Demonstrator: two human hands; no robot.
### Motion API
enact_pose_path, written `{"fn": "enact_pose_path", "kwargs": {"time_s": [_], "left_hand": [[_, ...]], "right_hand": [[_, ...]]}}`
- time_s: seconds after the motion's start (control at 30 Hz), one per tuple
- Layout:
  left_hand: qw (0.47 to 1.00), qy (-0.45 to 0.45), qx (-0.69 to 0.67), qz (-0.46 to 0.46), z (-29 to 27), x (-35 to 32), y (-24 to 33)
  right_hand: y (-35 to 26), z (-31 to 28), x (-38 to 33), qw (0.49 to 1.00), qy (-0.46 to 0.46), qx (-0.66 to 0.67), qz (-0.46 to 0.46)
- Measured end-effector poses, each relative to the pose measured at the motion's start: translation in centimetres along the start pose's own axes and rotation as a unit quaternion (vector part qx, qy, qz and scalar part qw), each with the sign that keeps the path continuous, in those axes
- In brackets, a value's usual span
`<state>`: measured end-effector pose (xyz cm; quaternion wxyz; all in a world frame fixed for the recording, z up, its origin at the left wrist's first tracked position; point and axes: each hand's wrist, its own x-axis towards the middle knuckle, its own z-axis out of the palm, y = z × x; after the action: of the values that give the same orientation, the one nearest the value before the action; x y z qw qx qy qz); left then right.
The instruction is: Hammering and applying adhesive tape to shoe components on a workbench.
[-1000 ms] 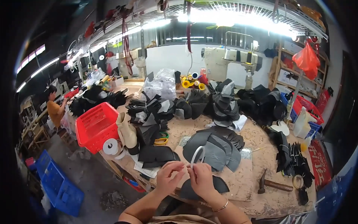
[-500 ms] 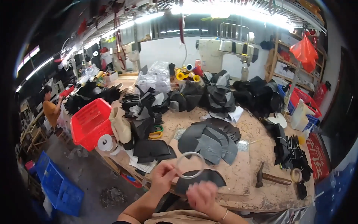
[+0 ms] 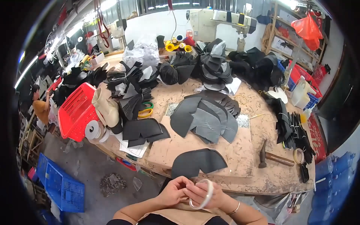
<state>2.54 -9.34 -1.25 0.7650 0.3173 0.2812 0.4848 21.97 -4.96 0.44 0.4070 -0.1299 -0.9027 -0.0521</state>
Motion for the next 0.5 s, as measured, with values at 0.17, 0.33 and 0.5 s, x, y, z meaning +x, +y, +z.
{"fn": "enact_pose_path", "kwargs": {"time_s": [0.17, 0.33, 0.5], "left_hand": [[0.997, 0.048, 0.015, 0.053, 0.2, -0.1, 1.2], [0.992, 0.077, 0.010, 0.104, -0.4, 0.1, 2.1], [0.977, 0.096, 0.069, 0.176, -1.2, 0.2, 2.3]], "right_hand": [[2.0, -0.3, 2.4, 0.994, -0.046, -0.043, -0.094], [3.4, 0.1, 4.8, 0.997, -0.002, 0.047, -0.063], [3.1, 0.5, 5.0, 0.999, -0.014, 0.013, 0.046]]}}
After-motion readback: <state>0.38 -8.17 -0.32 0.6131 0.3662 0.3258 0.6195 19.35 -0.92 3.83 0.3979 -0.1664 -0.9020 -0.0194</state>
